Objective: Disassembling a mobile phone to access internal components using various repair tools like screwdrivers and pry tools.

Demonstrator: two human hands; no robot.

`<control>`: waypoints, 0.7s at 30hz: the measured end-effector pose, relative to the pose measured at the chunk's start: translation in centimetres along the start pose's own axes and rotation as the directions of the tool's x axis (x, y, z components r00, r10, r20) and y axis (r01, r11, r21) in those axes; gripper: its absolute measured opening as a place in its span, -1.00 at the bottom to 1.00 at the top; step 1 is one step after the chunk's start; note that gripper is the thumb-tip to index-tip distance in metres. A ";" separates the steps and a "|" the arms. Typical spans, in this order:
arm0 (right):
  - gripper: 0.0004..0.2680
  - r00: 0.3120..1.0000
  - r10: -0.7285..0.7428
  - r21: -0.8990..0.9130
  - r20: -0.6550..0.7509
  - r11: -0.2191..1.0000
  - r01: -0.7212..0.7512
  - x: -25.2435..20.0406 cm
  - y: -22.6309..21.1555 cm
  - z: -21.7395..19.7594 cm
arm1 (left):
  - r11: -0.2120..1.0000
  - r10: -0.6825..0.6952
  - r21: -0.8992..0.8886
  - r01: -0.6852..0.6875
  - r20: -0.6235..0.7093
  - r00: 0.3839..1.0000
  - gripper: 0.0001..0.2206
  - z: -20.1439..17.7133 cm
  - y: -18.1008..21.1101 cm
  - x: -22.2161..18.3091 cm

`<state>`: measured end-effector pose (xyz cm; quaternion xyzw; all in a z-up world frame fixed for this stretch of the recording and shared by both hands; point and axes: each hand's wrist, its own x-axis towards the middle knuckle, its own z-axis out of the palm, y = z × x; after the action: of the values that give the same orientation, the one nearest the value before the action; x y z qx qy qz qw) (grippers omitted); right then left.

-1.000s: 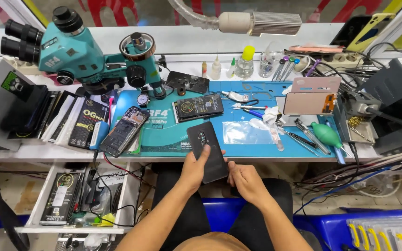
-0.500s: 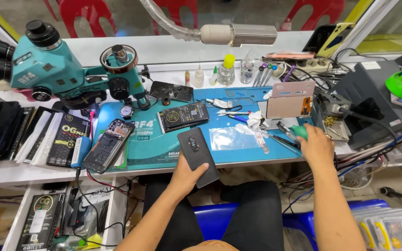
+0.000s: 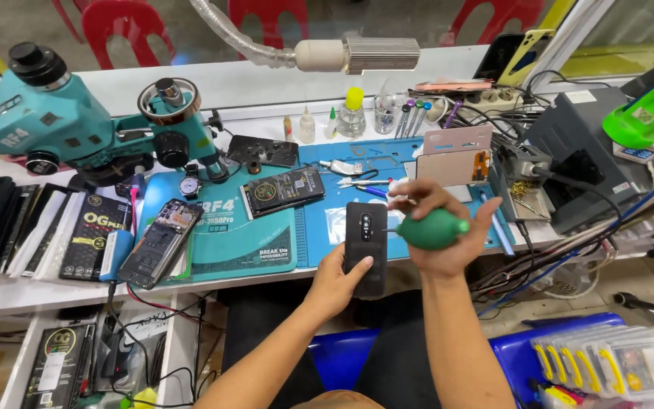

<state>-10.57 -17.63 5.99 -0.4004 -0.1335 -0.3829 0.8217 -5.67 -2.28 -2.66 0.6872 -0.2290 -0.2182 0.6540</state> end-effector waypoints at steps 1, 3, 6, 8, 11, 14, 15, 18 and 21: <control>-0.36 1.000 0.004 0.008 0.003 1.000 -0.004 0.4 0.7 0.3 | 1.000 -0.001 0.004 0.001 -0.009 1.000 -0.75 -0.2 0.5 -0.1; -0.31 0.991 -0.014 -0.015 0.131 1.000 0.016 0.9 2.3 1.0 | 0.998 0.030 0.056 -0.030 0.011 0.999 -0.75 -0.6 1.3 -0.5; -0.38 0.998 -0.041 0.030 0.038 0.999 0.040 2.2 4.8 -0.4 | 0.999 0.013 0.035 -0.013 0.004 1.000 -0.74 -1.1 1.2 -0.6; -0.38 0.998 -0.039 0.016 0.046 0.999 0.038 2.5 4.5 -0.1 | 0.999 0.007 0.033 -0.007 0.011 1.000 -0.74 -1.1 1.6 -0.9; -0.37 0.996 -0.005 -0.079 0.087 0.997 0.012 3.1 3.9 0.7 | 1.000 0.006 0.024 -0.007 0.015 1.000 -0.73 -1.0 1.6 -0.9; -0.38 0.997 0.049 -0.066 0.056 0.997 -0.045 2.8 4.6 -0.7 | 1.000 0.001 0.006 -0.002 0.029 1.000 -0.68 -0.8 1.5 -0.6; -0.40 0.997 0.080 0.037 0.007 0.996 -0.080 2.6 5.1 -1.5 | 1.000 -0.004 -0.005 0.004 0.033 0.999 -0.65 -0.8 1.4 -0.6; -0.42 1.000 0.005 0.004 -0.012 1.000 -0.005 2.1 4.6 -1.1 | 0.999 0.038 0.014 -0.038 0.027 0.999 -0.66 -0.8 0.9 -0.6; -0.39 0.997 -0.054 -0.170 0.055 0.983 0.063 2.3 2.7 1.5 | 0.998 0.060 0.032 -0.061 0.025 0.998 -0.68 -1.1 1.1 -0.8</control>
<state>-6.90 -16.63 6.69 -0.4752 -0.1321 -0.4067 0.7690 -5.64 -0.98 -1.47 0.6879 -0.2609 -0.2027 0.6463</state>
